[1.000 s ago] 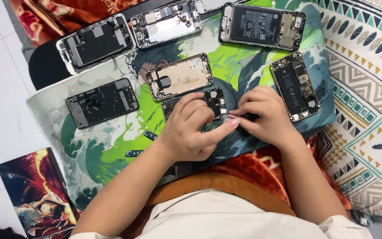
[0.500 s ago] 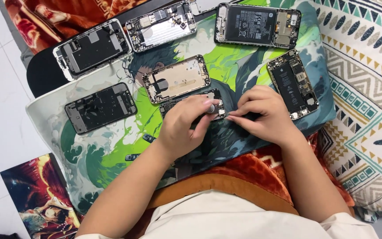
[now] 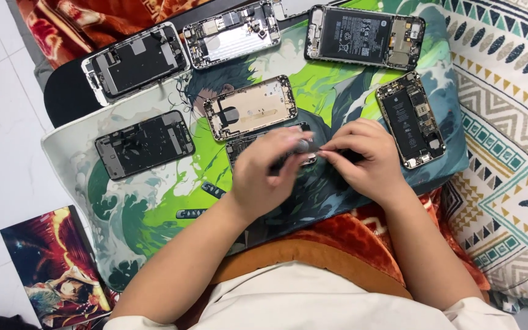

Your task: Using a precision screwdriver to install or remove screws from multiple disassembled smartphone frames.

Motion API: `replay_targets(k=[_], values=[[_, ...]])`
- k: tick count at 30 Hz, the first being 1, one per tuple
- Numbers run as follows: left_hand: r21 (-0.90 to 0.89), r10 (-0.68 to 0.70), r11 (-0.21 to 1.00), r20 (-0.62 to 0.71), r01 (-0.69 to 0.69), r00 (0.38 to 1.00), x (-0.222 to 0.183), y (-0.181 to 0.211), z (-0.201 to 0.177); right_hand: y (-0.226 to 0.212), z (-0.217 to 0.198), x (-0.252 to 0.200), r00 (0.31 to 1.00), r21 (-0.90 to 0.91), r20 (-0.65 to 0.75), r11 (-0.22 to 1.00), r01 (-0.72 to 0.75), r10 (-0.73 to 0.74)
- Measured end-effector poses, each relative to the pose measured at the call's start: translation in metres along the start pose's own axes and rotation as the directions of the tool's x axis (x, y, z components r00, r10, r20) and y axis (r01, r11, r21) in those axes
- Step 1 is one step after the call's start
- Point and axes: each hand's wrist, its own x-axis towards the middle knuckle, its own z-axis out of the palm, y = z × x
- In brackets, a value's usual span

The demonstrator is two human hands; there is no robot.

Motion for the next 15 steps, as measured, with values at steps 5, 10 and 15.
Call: replay_targets(k=[5,10,15], values=[[-0.157,-0.202,0.97,-0.089,0.186,0.975,0.0,-0.006,-0.012,-0.007,0.0,0.002,1.0,-0.008,0.001,1.0,0.012,-0.012],[-0.045,-0.223,0.975,-0.178,0.218,0.959,0.009,-0.019,-0.033,-0.005,-0.001,0.002,1.0,-0.021,-0.009,1.0,-0.019,0.019],[0.0,-0.264,0.962,-0.275,0.275,0.924,0.024,-0.025,-0.057,0.001,-0.001,-0.002,0.999,0.024,-0.036,0.999,-0.033,0.034]])
